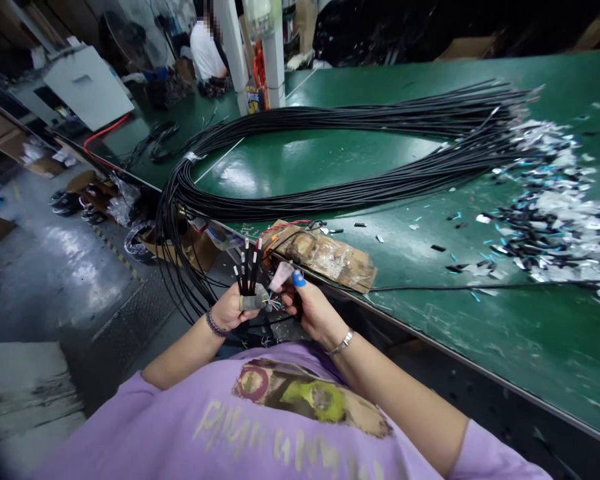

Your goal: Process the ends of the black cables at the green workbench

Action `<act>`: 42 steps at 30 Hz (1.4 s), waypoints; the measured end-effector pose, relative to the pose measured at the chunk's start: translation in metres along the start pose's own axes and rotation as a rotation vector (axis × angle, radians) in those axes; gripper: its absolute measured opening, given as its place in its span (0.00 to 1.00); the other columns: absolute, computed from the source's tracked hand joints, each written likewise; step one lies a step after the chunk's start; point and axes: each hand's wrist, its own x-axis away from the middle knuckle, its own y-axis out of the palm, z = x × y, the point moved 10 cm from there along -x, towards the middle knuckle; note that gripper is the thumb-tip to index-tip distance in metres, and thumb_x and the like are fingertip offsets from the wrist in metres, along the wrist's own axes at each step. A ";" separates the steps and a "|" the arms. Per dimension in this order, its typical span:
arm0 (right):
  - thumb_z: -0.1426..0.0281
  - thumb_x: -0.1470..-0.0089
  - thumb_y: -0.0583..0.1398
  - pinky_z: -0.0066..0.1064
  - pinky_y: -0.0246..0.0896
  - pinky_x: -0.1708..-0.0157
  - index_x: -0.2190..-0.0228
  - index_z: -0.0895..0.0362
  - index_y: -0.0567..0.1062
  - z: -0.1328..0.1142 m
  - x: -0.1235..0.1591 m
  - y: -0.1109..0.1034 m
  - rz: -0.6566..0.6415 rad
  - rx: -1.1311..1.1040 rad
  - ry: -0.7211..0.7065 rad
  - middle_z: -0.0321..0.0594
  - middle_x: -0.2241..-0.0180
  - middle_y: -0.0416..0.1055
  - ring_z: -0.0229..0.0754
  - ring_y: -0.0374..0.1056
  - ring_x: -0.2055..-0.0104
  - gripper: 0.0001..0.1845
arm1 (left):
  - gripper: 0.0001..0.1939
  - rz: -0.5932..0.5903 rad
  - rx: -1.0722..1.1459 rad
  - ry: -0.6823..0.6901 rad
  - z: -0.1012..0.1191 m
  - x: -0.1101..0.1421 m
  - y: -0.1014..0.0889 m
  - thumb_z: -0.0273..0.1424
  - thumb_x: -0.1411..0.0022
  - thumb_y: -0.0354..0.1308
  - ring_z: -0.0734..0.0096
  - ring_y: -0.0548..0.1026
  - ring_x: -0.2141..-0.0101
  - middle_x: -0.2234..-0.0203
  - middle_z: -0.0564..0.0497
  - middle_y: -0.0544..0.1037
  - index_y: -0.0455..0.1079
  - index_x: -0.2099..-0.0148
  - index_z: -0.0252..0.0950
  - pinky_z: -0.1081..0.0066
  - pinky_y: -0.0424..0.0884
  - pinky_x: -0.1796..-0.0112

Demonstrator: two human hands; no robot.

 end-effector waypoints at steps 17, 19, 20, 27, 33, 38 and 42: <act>0.46 0.66 0.66 0.23 0.41 0.83 0.75 0.59 0.75 0.027 0.031 -0.009 -0.068 0.274 0.128 0.32 0.83 0.63 0.30 0.52 0.80 0.28 | 0.24 0.166 -0.335 0.059 -0.023 0.040 -0.007 0.45 0.56 0.66 0.85 0.53 0.87 0.92 0.60 0.58 0.59 0.83 0.33 0.77 0.49 0.84; 0.46 0.66 0.66 0.24 0.42 0.83 0.75 0.58 0.74 0.023 0.033 -0.007 -0.069 0.303 0.100 0.33 0.81 0.66 0.31 0.52 0.80 0.27 | 0.24 0.194 -0.351 0.052 -0.025 0.043 -0.006 0.44 0.56 0.67 0.85 0.54 0.87 0.92 0.60 0.57 0.59 0.83 0.33 0.77 0.51 0.83; 0.46 0.66 0.66 0.24 0.42 0.83 0.75 0.58 0.74 0.021 0.034 -0.007 -0.069 0.315 0.085 0.33 0.81 0.66 0.31 0.53 0.80 0.27 | 0.24 0.204 -0.354 0.043 -0.028 0.044 -0.006 0.45 0.57 0.67 0.85 0.54 0.87 0.92 0.60 0.57 0.58 0.83 0.33 0.77 0.51 0.83; 0.56 0.62 0.68 0.30 0.60 0.71 0.74 0.55 0.73 -0.005 0.047 -0.008 -0.072 0.430 -0.145 0.35 0.75 0.69 0.36 0.61 0.73 0.18 | 0.25 0.179 -0.260 -0.157 -0.074 0.051 -0.008 0.47 0.65 0.69 0.82 0.61 0.86 0.88 0.59 0.64 0.63 0.78 0.33 0.77 0.59 0.83; 0.59 0.63 0.69 0.31 0.61 0.70 0.71 0.55 0.74 -0.014 0.054 -0.002 -0.150 0.518 -0.211 0.35 0.75 0.70 0.38 0.62 0.73 0.17 | 0.28 0.135 -0.236 -0.188 -0.085 0.051 -0.005 0.50 0.67 0.69 0.80 0.66 0.83 0.84 0.55 0.69 0.66 0.76 0.31 0.76 0.63 0.78; 0.57 0.64 0.69 0.33 0.62 0.70 0.75 0.56 0.75 -0.022 0.053 -0.009 -0.118 0.530 -0.234 0.36 0.76 0.72 0.39 0.63 0.73 0.17 | 0.30 0.051 -0.316 -0.128 -0.074 0.049 0.000 0.57 0.62 0.62 0.79 0.67 0.83 0.83 0.52 0.71 0.67 0.78 0.30 0.76 0.62 0.78; 0.57 0.64 0.69 0.32 0.63 0.69 0.76 0.56 0.76 -0.012 0.051 -0.008 -0.153 0.499 -0.195 0.36 0.77 0.73 0.39 0.64 0.74 0.17 | 0.30 0.048 -0.375 -0.073 -0.058 0.046 0.001 0.57 0.55 0.58 0.78 0.68 0.82 0.83 0.49 0.73 0.69 0.78 0.30 0.77 0.61 0.78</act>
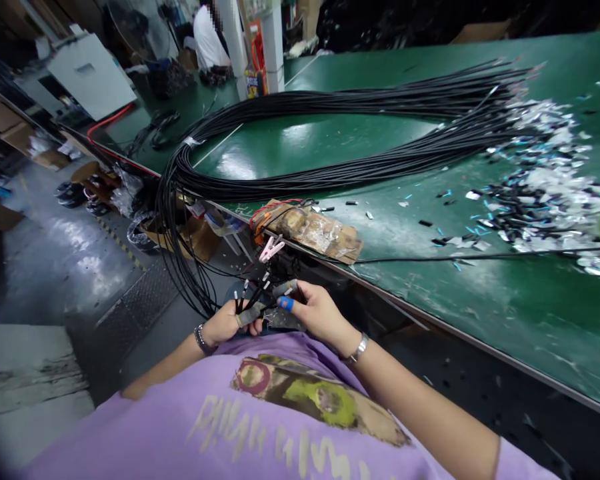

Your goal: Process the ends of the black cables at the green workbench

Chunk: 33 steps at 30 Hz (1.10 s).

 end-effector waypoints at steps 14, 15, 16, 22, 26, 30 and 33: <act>0.53 0.67 0.69 0.26 0.46 0.83 0.83 0.57 0.70 0.020 -0.004 -0.001 0.107 -0.164 0.156 0.30 0.85 0.63 0.30 0.50 0.83 0.22 | 0.24 0.023 -0.020 -0.066 0.026 -0.008 0.011 0.49 0.54 0.63 0.85 0.60 0.90 0.88 0.56 0.68 0.63 0.79 0.32 0.79 0.52 0.87; 0.51 0.66 0.68 0.25 0.43 0.84 0.84 0.57 0.69 0.026 -0.004 -0.001 0.114 -0.182 0.197 0.30 0.86 0.62 0.29 0.48 0.84 0.23 | 0.24 0.033 -0.006 -0.085 0.024 -0.008 0.010 0.49 0.54 0.63 0.84 0.61 0.90 0.87 0.56 0.68 0.63 0.78 0.32 0.79 0.52 0.87; 0.50 0.65 0.67 0.26 0.40 0.85 0.85 0.57 0.68 0.031 -0.003 -0.001 0.116 -0.196 0.230 0.31 0.87 0.62 0.29 0.47 0.85 0.24 | 0.24 0.050 0.016 -0.102 0.022 -0.008 0.009 0.49 0.56 0.64 0.82 0.62 0.90 0.88 0.56 0.69 0.64 0.77 0.32 0.79 0.53 0.87; 0.48 0.62 0.65 0.26 0.40 0.85 0.83 0.57 0.69 0.037 -0.006 -0.004 0.107 -0.181 0.222 0.32 0.85 0.63 0.30 0.48 0.84 0.25 | 0.24 0.170 0.201 -0.094 0.015 -0.017 -0.004 0.48 0.59 0.66 0.81 0.64 0.88 0.88 0.55 0.70 0.66 0.73 0.32 0.79 0.56 0.86; 0.51 0.61 0.65 0.26 0.44 0.84 0.80 0.56 0.70 0.032 -0.005 -0.004 0.090 -0.133 0.188 0.31 0.84 0.63 0.30 0.48 0.83 0.22 | 0.23 0.224 0.287 -0.079 0.014 -0.020 -0.008 0.45 0.63 0.69 0.79 0.66 0.84 0.86 0.55 0.70 0.67 0.74 0.31 0.78 0.59 0.83; 0.58 0.63 0.68 0.30 0.60 0.73 0.74 0.55 0.73 0.022 -0.004 0.004 0.032 -0.058 0.099 0.33 0.77 0.70 0.36 0.62 0.75 0.17 | 0.22 0.275 0.343 0.024 0.021 -0.016 -0.012 0.44 0.64 0.70 0.77 0.69 0.78 0.82 0.54 0.72 0.70 0.74 0.30 0.75 0.66 0.74; 0.62 0.65 0.69 0.34 0.63 0.67 0.72 0.54 0.73 0.019 -0.003 0.008 0.019 0.022 0.050 0.35 0.74 0.72 0.40 0.66 0.70 0.15 | 0.23 0.265 0.340 0.070 0.022 -0.011 -0.010 0.45 0.62 0.69 0.73 0.71 0.73 0.78 0.52 0.75 0.73 0.71 0.31 0.72 0.68 0.68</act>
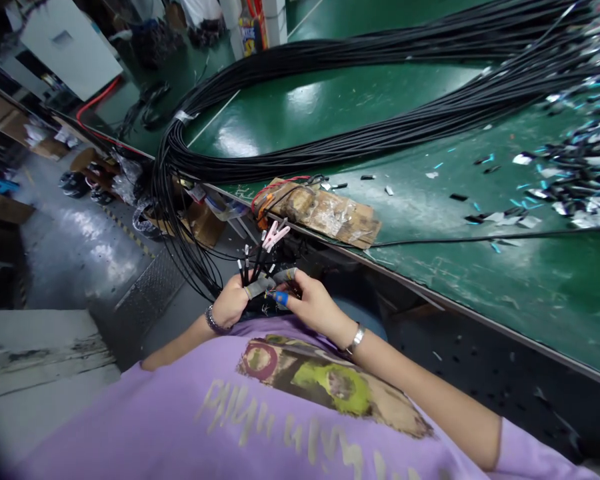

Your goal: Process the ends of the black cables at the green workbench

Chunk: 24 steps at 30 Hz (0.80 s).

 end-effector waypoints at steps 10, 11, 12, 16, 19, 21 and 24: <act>0.69 0.58 0.60 0.31 0.61 0.71 0.74 0.55 0.74 -0.002 0.007 -0.005 -0.004 0.264 -0.086 0.34 0.76 0.71 0.39 0.63 0.73 0.04 | 0.22 0.073 -0.115 0.162 0.012 0.016 -0.019 0.47 0.56 0.66 0.72 0.71 0.70 0.75 0.52 0.75 0.74 0.69 0.32 0.71 0.67 0.63; 0.68 0.58 0.60 0.31 0.61 0.70 0.74 0.55 0.74 -0.002 0.007 -0.005 -0.008 0.279 -0.091 0.35 0.75 0.72 0.39 0.64 0.73 0.05 | 0.21 0.090 -0.131 0.185 0.015 0.018 -0.022 0.47 0.55 0.65 0.73 0.70 0.71 0.76 0.53 0.75 0.73 0.70 0.32 0.72 0.66 0.64; 0.67 0.57 0.60 0.32 0.62 0.70 0.73 0.55 0.74 -0.003 0.007 -0.006 -0.010 0.296 -0.100 0.36 0.74 0.73 0.40 0.65 0.72 0.06 | 0.20 0.093 -0.150 0.199 0.017 0.019 -0.023 0.46 0.54 0.65 0.74 0.69 0.72 0.77 0.53 0.74 0.72 0.71 0.32 0.73 0.66 0.66; 0.62 0.52 0.60 0.32 0.66 0.66 0.69 0.56 0.73 -0.010 0.005 -0.009 0.011 0.334 -0.143 0.39 0.71 0.74 0.41 0.68 0.69 0.10 | 0.19 -0.013 -0.242 0.149 0.014 0.021 -0.012 0.44 0.52 0.64 0.79 0.64 0.81 0.86 0.56 0.67 0.66 0.77 0.33 0.75 0.63 0.75; 0.59 0.52 0.61 0.32 0.67 0.67 0.66 0.55 0.71 -0.014 0.003 -0.006 -0.008 0.279 -0.148 0.40 0.70 0.73 0.41 0.69 0.68 0.14 | 0.18 -0.094 -0.280 0.075 0.005 0.023 -0.003 0.43 0.52 0.65 0.81 0.61 0.85 0.87 0.58 0.66 0.65 0.74 0.33 0.76 0.59 0.81; 0.58 0.53 0.62 0.31 0.67 0.69 0.67 0.55 0.71 -0.017 0.002 0.002 -0.058 0.252 -0.140 0.39 0.70 0.73 0.40 0.68 0.69 0.16 | 0.18 -0.121 -0.292 0.017 -0.001 0.023 0.000 0.42 0.52 0.65 0.82 0.60 0.86 0.85 0.58 0.67 0.65 0.72 0.33 0.76 0.56 0.83; 0.57 0.54 0.62 0.31 0.65 0.69 0.72 0.56 0.71 -0.022 0.002 0.011 -0.099 0.267 -0.136 0.37 0.73 0.71 0.39 0.66 0.72 0.15 | 0.18 -0.129 -0.327 -0.035 -0.005 0.024 -0.001 0.42 0.52 0.64 0.82 0.60 0.86 0.85 0.57 0.67 0.64 0.73 0.33 0.76 0.56 0.83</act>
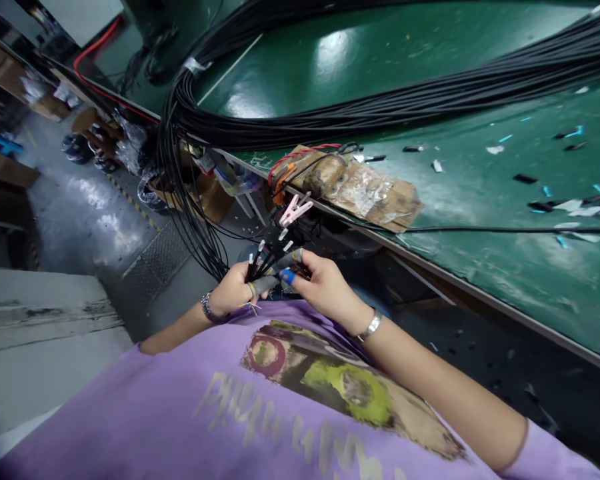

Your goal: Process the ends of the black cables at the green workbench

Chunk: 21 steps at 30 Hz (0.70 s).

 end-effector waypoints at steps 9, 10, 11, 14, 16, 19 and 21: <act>0.47 0.61 0.62 0.26 0.47 0.82 0.85 0.56 0.63 0.018 -0.003 0.013 -0.019 -0.113 0.245 0.30 0.86 0.57 0.31 0.49 0.82 0.26 | 0.20 0.042 -0.085 0.100 0.022 -0.001 -0.009 0.41 0.56 0.67 0.78 0.63 0.78 0.85 0.58 0.63 0.62 0.80 0.33 0.75 0.63 0.73; 0.46 0.61 0.61 0.25 0.44 0.84 0.85 0.55 0.62 0.026 -0.003 0.015 -0.029 -0.158 0.310 0.29 0.87 0.56 0.30 0.48 0.83 0.27 | 0.20 0.038 -0.088 0.104 0.023 -0.001 -0.009 0.41 0.56 0.66 0.78 0.63 0.78 0.85 0.58 0.63 0.62 0.80 0.33 0.75 0.63 0.73; 0.44 0.61 0.60 0.25 0.42 0.85 0.85 0.55 0.62 0.035 -0.001 0.015 -0.019 -0.204 0.376 0.29 0.88 0.57 0.30 0.48 0.85 0.27 | 0.20 0.031 -0.089 0.104 0.023 -0.001 -0.009 0.41 0.56 0.66 0.77 0.63 0.77 0.86 0.58 0.62 0.62 0.80 0.33 0.75 0.63 0.72; 0.44 0.62 0.59 0.25 0.40 0.86 0.82 0.54 0.62 0.051 0.002 -0.002 0.134 -0.265 0.485 0.30 0.87 0.59 0.30 0.47 0.86 0.27 | 0.21 0.027 -0.070 0.099 0.024 0.000 -0.012 0.41 0.55 0.66 0.77 0.63 0.78 0.87 0.58 0.59 0.60 0.82 0.33 0.75 0.62 0.74; 0.46 0.58 0.58 0.25 0.43 0.85 0.81 0.55 0.63 0.045 0.001 -0.013 0.188 -0.231 0.430 0.31 0.85 0.61 0.31 0.49 0.85 0.25 | 0.22 0.047 -0.055 0.087 0.024 0.000 -0.016 0.42 0.54 0.65 0.79 0.60 0.80 0.88 0.58 0.59 0.59 0.83 0.34 0.76 0.59 0.76; 0.50 0.57 0.61 0.27 0.56 0.78 0.75 0.56 0.69 0.018 -0.005 -0.010 0.101 -0.176 0.228 0.35 0.78 0.67 0.35 0.59 0.78 0.21 | 0.23 0.066 -0.057 0.041 0.022 0.000 -0.021 0.43 0.55 0.65 0.82 0.56 0.83 0.89 0.59 0.59 0.59 0.83 0.34 0.77 0.54 0.80; 0.52 0.60 0.64 0.30 0.61 0.70 0.72 0.55 0.70 0.002 -0.008 -0.002 0.031 -0.147 0.118 0.36 0.74 0.69 0.38 0.63 0.72 0.20 | 0.23 0.045 -0.058 0.023 0.022 -0.001 -0.019 0.44 0.55 0.65 0.83 0.55 0.84 0.89 0.59 0.59 0.59 0.83 0.34 0.77 0.53 0.81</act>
